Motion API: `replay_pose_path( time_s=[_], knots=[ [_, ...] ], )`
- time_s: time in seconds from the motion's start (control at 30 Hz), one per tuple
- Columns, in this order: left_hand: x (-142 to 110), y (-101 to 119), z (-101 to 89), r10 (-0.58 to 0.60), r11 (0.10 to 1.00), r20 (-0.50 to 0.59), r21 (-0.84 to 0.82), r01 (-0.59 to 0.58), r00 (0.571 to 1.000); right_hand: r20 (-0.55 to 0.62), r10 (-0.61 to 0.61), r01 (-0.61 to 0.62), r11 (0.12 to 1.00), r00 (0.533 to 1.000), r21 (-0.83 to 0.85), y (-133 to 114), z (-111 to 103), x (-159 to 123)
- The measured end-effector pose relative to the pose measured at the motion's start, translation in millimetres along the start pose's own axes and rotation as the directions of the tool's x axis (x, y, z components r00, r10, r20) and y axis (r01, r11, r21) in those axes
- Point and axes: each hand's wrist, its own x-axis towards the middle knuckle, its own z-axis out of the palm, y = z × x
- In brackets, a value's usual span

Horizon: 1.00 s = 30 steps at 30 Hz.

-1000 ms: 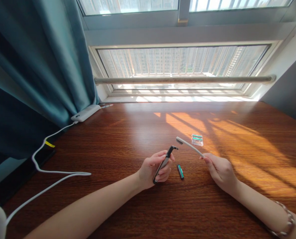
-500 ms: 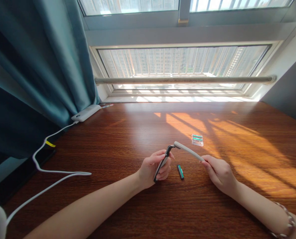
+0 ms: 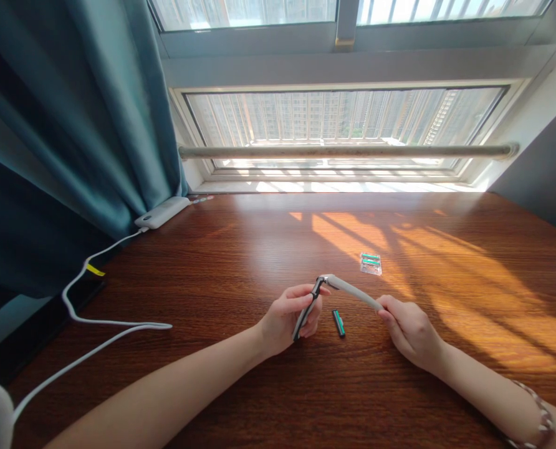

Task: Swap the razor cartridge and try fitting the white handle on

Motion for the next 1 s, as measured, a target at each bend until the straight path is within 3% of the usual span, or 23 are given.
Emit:
replay_pose_path(
  time_s=[0.13,0.3,0.4,0.53,0.67,0.83,1.0],
  knots=[
    [-0.3,-1.0,0.3,0.013,1.000,-0.021,0.007,-0.013,1.000,-0.084,0.041,-0.039,0.999,0.996,0.025,1.3,1.1,-0.3],
    [0.1,-2.6,2.1,0.035,0.999,-0.031,0.014,-0.035,0.999,-0.007,0.022,-0.022,0.999,1.000,0.038,-0.3,1.1,1.0],
    [0.7,-2.4,4.0,0.049,0.999,-0.044,0.004,-0.049,0.998,-0.053,0.043,-0.040,0.998,0.998,0.055,-0.8,0.9,0.4],
    [1.1,-1.0,6.3,0.031,1.000,-0.051,-0.001,-0.031,0.998,0.002,0.026,-0.026,0.998,1.000,0.049,0.0,1.6,-0.6],
    [0.8,-0.9,6.5,0.029,1.000,-0.058,0.008,-0.028,0.998,-0.053,0.071,-0.067,0.995,0.996,0.071,1.3,2.2,-1.1],
    [0.7,-2.1,5.0,0.031,0.999,-0.053,0.015,-0.031,0.998,-0.002,0.080,-0.079,0.993,0.997,0.090,0.7,2.1,-0.4],
    [0.7,-1.7,4.1,0.033,0.999,-0.019,0.018,-0.033,0.999,-0.041,0.097,-0.092,0.990,0.994,0.111,-0.9,1.1,0.8]
  ],
)
